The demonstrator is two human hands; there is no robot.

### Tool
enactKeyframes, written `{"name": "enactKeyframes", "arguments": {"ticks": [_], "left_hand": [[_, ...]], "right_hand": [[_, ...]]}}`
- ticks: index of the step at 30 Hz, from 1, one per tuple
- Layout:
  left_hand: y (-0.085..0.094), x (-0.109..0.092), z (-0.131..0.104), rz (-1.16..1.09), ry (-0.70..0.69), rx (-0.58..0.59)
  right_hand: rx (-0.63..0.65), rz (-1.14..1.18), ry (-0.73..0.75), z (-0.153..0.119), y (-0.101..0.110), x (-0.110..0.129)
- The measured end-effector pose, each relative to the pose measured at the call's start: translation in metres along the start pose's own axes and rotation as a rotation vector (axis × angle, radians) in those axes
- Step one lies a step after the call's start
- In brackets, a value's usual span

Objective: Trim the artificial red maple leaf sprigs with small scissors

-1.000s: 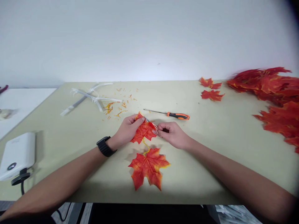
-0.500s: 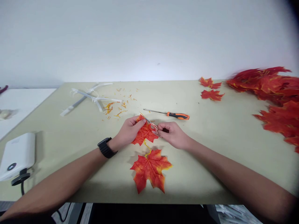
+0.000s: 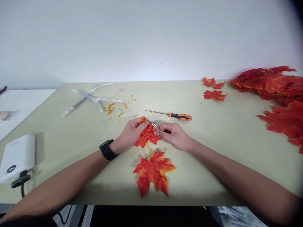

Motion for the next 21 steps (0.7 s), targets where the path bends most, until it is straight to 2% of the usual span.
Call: {"name": "enactKeyframes", "arguments": {"ticks": [12,21], "left_hand": [[0.002,0.004,0.002,-0.048,0.019,0.001],[0.012,-0.003,0.002,-0.162,0.048,-0.061]], "right_hand": [[-0.021,0.029,-0.031,-0.001,0.002,0.001],[-0.029,0.129,-0.093,0.002,0.006,0.003]]}}
Point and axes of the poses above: each hand's wrist, its own z-axis towards the middle knuckle, its own y-axis out of the back of the hand, x = y × z, the point moved 8 cm from there along z, towards the middle knuckle, and after that the axes turned 13 degrees about -x, right-handed, at the moved point
